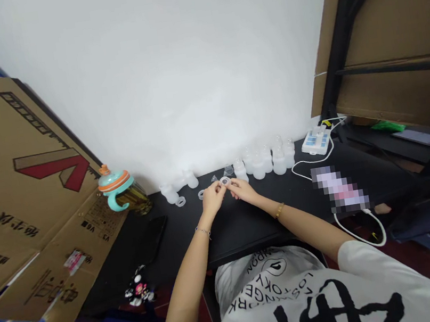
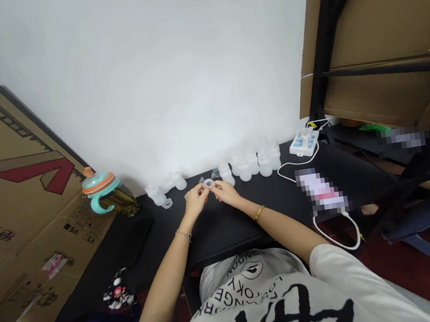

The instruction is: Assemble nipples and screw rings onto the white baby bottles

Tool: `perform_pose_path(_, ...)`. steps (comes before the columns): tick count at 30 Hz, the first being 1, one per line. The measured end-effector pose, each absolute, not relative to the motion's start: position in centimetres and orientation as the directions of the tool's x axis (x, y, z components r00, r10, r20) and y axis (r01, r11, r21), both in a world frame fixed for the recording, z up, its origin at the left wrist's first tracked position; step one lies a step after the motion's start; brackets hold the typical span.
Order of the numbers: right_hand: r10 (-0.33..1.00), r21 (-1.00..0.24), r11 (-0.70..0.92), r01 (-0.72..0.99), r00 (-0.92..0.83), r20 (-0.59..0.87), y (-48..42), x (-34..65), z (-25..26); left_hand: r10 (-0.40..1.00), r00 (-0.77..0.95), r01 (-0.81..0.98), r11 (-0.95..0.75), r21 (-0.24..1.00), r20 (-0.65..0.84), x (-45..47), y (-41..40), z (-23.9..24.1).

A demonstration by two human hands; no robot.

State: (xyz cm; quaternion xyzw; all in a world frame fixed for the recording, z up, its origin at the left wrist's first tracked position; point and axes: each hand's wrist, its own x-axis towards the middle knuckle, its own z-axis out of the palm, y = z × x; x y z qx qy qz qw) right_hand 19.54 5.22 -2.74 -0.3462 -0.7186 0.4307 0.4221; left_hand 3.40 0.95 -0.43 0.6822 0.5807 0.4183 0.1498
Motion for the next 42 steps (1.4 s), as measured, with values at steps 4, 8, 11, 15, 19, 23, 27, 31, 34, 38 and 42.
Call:
perform_pose_path(4, 0.862, -0.915, 0.383, 0.128, -0.405, 0.304, 5.18, 19.5, -2.66, 0.921, -0.028, 0.668, -0.272, 0.693, 0.389, 3.43, 0.92, -0.4)
perform_pose_path(8, 0.866, -0.918, 0.376, 0.124, -0.401, 0.3, 5.15, 19.46, -2.62, 0.926, -0.033, 0.672, -0.258, 0.694, 0.377, 3.51, 0.83, -0.24)
perform_pose_path(11, 0.865, -0.918, 0.376, 0.124, -0.403, 0.3, 5.16, 19.48, -2.63, 0.923, -0.033, 0.675, -0.263, 0.689, 0.384, 3.52, 0.79, -0.21)
perform_pose_path(15, 0.864, -0.916, 0.38, 0.127, -0.403, 0.303, 5.15, 19.54, -2.66, 0.921, -0.025, 0.673, -0.272, 0.688, 0.39, 3.48, 0.79, -0.23)
perform_pose_path(19, 0.864, -0.916, 0.38, 0.13, -0.403, 0.301, 5.05, 19.58, -2.59, 0.925, -0.032, 0.684, -0.256, 0.683, 0.379, 3.47, 0.8, -0.24)
perform_pose_path(23, 0.865, -0.917, 0.378, 0.131, -0.402, 0.299, 5.03, 19.54, -2.56, 0.924, -0.025, 0.685, -0.263, 0.679, 0.382, 3.47, 0.82, -0.25)
perform_pose_path(27, 0.862, -0.918, 0.378, 0.121, -0.407, 0.302, 5.12, 19.51, -2.67, 0.922, -0.026, 0.686, -0.266, 0.678, 0.387, 3.52, 0.83, -0.22)
perform_pose_path(31, 0.856, -0.914, 0.39, 0.112, -0.411, 0.314, 5.18, 19.54, -2.72, 0.923, -0.031, 0.685, -0.26, 0.681, 0.384, 3.59, 0.83, -0.18)
perform_pose_path(34, 0.859, -0.917, 0.382, 0.115, -0.411, 0.306, 5.13, 19.56, -2.66, 0.924, -0.03, 0.686, -0.257, 0.68, 0.38, 3.59, 0.82, -0.15)
perform_pose_path(38, 0.863, -0.92, 0.374, 0.119, -0.409, 0.298, 5.11, 19.53, -2.62, 0.926, -0.029, 0.689, -0.255, 0.679, 0.376, 3.53, 0.85, -0.17)
perform_pose_path(42, 0.866, -0.921, 0.372, 0.12, -0.401, 0.297, 5.19, 19.47, -2.71, 0.924, -0.031, 0.698, -0.254, 0.67, 0.382, 3.46, 0.9, -0.2)
